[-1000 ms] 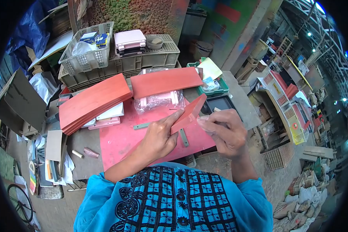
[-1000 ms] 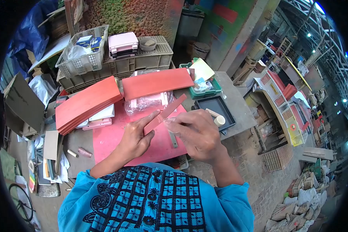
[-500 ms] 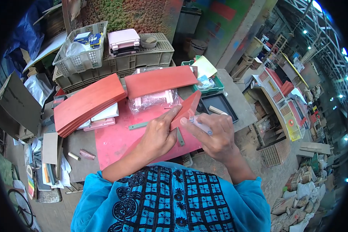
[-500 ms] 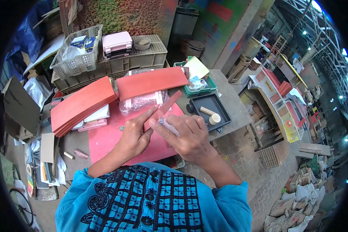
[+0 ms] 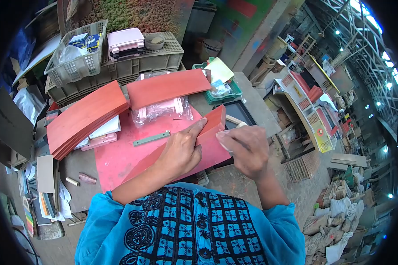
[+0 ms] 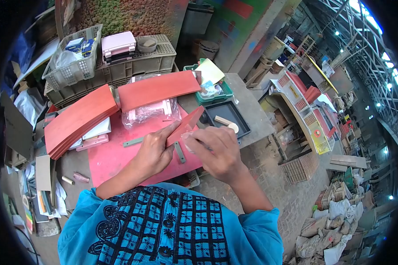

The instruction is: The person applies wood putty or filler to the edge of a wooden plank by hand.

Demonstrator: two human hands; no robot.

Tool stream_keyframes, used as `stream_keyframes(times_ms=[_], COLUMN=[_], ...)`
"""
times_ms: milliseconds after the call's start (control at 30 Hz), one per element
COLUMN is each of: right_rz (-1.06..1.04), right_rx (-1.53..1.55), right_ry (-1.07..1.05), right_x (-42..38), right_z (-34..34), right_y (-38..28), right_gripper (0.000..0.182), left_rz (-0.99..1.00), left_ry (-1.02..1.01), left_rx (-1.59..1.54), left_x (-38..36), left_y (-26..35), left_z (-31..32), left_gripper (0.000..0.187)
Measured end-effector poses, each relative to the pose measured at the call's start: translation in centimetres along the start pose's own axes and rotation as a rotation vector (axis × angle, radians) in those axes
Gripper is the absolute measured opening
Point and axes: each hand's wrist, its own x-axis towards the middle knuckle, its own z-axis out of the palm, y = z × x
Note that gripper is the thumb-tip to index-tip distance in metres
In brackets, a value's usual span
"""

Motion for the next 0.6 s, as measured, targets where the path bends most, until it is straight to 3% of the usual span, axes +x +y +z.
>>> stream_keyframes(times_ms=[133, 600], right_rz=[-0.074, -0.013], right_rx=[-0.061, -0.016], right_ry=[-0.069, -0.147], right_x=[0.4, 0.2], right_z=[-0.3, -1.1], right_y=[0.9, 0.9], right_gripper=[0.028, 0.027], left_rz=[0.009, -0.048], left_ry=[-0.018, -0.070], left_rx=[0.002, 0.003], left_x=[0.0, 0.0], left_y=[0.0, 0.6], left_z=[0.1, -0.7], left_gripper=[0.063, 0.060])
